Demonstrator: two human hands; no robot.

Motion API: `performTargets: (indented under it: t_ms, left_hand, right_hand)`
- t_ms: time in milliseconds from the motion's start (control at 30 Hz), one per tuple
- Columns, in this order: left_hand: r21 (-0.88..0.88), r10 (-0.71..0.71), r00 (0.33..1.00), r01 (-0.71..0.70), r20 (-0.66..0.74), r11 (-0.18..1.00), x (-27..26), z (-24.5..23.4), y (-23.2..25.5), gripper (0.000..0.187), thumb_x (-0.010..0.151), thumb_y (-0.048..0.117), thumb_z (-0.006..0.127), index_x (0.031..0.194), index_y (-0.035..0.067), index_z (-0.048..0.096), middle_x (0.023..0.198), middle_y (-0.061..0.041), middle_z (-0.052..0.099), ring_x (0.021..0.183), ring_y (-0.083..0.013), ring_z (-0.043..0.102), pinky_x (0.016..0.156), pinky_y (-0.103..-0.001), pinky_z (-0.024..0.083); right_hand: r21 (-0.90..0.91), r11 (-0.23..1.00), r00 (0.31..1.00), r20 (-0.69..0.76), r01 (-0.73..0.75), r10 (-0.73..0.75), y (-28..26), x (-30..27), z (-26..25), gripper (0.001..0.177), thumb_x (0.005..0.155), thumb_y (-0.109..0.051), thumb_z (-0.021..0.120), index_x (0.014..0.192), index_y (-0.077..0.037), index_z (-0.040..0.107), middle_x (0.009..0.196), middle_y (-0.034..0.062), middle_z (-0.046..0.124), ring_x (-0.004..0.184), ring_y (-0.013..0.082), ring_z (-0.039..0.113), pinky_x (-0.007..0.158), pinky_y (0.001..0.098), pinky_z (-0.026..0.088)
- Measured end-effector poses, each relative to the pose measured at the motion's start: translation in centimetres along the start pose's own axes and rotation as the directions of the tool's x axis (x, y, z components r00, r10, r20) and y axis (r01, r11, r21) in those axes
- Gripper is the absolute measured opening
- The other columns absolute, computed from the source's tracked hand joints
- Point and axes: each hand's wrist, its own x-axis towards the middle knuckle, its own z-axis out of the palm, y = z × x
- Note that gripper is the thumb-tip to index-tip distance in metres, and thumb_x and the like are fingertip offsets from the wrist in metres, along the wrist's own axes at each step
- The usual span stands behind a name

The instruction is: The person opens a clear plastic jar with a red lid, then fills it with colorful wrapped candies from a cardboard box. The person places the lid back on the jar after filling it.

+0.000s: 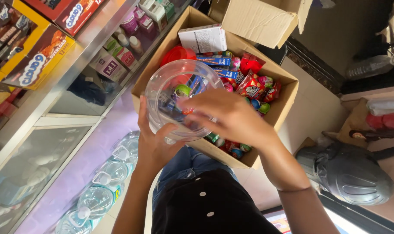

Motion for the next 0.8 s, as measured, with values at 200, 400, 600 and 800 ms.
performTargets:
  t_ms: [200, 400, 600, 800]
  left_hand:
    - [-0.019, -0.005, 1.0, 0.004, -0.007, 1.0, 1.3, -1.5, -0.2, 0.046, 0.06, 0.017, 0.098, 0.094, 0.013, 0.068, 0.167, -0.027, 0.013, 0.154, -0.0538, 0.03, 0.117, -0.053, 0.049]
    - [-0.034, 0.029, 0.997, -0.027, 0.071, 0.999, 2.6, -1.8, -1.1, 0.049, 0.058, 0.025, 0.098, 0.099, 0.013, 0.072, 0.164, -0.03, 0.015, 0.153, -0.0533, 0.024, 0.117, -0.056, 0.041]
    - [-0.102, 0.128, 0.983, -0.115, 0.131, 0.988, 4.9, -1.8, -1.7, 0.066, 0.058, 0.028, 0.097, 0.118, 0.02, 0.071, 0.163, -0.032, 0.015, 0.152, -0.0536, 0.023, 0.119, -0.058, 0.035]
    - [-0.162, 0.132, 0.975, -0.104, 0.176, 0.981, 6.4, -2.5, -2.8, 0.07, 0.058, 0.033, 0.097, 0.121, 0.024, 0.067, 0.163, -0.032, 0.018, 0.15, -0.0527, 0.031, 0.113, -0.055, 0.043]
  right_hand:
    - [0.583, 0.75, 0.554, -0.529, -0.313, 0.643, 11.8, -5.3, 2.2, 0.013, 0.11, -0.01, 0.057, 0.112, -0.003, 0.068, 0.101, 0.0103, 0.073, 0.085, 0.0128, 0.066, 0.078, 0.0307, 0.056]
    - [-0.093, 0.658, 0.655, -0.274, -0.747, 0.705, 31.9, -17.1, 17.7, 0.022, 0.09, -0.019, 0.069, 0.106, -0.005, 0.07, 0.112, 0.0211, 0.069, 0.102, 0.0399, 0.07, 0.09, 0.0464, 0.057]
    - [-0.536, 0.473, 0.635, -0.164, -0.7, 0.755, 40.4, -22.9, 28.7, 0.045, 0.091, -0.024, 0.071, 0.134, -0.013, 0.065, 0.148, 0.0195, 0.049, 0.128, 0.0416, 0.052, 0.102, 0.0508, 0.048]
    - [-0.369, 0.546, 0.654, -0.309, -0.752, 0.691, 33.2, -20.3, 25.0, 0.049, 0.078, -0.025, 0.074, 0.125, -0.012, 0.07, 0.139, 0.0232, 0.054, 0.122, 0.0447, 0.053, 0.104, 0.048, 0.049]
